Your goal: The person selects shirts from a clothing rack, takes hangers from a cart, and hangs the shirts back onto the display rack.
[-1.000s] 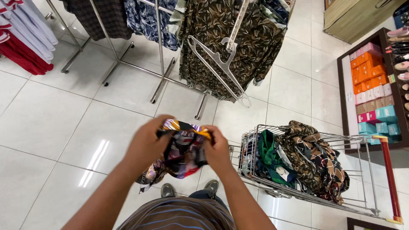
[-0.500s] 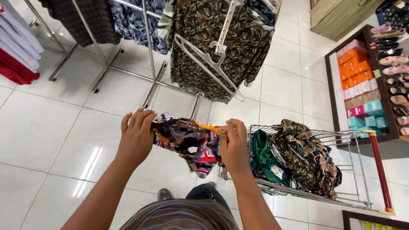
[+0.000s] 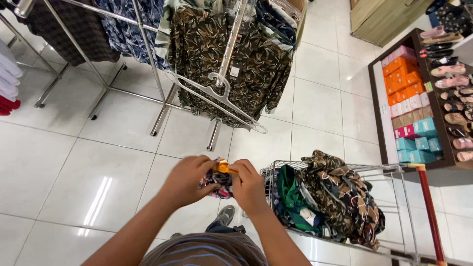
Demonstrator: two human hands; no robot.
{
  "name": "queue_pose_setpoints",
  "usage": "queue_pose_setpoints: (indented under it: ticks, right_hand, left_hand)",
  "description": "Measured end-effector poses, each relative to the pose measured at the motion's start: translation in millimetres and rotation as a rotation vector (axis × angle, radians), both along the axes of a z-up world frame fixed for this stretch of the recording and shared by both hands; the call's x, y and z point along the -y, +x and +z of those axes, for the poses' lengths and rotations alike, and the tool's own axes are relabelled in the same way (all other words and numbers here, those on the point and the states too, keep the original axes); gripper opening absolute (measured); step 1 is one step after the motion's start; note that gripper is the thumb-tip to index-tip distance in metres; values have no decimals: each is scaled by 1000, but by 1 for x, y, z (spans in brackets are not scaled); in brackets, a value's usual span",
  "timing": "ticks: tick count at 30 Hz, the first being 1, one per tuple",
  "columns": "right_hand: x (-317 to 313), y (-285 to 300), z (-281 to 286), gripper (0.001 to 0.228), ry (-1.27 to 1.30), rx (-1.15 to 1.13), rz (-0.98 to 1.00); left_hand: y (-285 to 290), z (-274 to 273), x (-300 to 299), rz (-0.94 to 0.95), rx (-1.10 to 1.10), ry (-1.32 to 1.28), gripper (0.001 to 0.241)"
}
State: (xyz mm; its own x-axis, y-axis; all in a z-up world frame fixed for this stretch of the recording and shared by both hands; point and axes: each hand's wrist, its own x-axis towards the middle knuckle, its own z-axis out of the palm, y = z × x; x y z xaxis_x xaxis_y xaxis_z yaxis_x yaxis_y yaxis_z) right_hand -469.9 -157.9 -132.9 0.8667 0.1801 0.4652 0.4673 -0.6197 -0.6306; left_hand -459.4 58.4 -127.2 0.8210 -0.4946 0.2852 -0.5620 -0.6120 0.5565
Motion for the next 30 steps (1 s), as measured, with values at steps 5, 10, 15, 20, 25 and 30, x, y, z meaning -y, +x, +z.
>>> queue_pose_setpoints:
  ticks: [5,10,15,20,25,30]
  right_hand:
    - [6,36,22,12,102,-61,131]
    - [27,67,-1,11,112,-146,184]
    - [24,97,14,12,213,-201,133]
    - [12,119,0,5,-13,-76,13]
    - [-14,138,-12,26,-289,-188,-203]
    - [-24,171,-25,33,-446,-515,-353]
  left_hand:
    - [41,-68,29,159,-220,203,43]
    - [58,-80,18,156,-401,223,45]
    - [75,-92,-13,357,-558,26,47]
    - [107,-31,-51,394,-819,-235,55]
    - [130,4,-80,457,-1171,-749,51]
    - [144,-10,-119,507,-1107,-391,37]
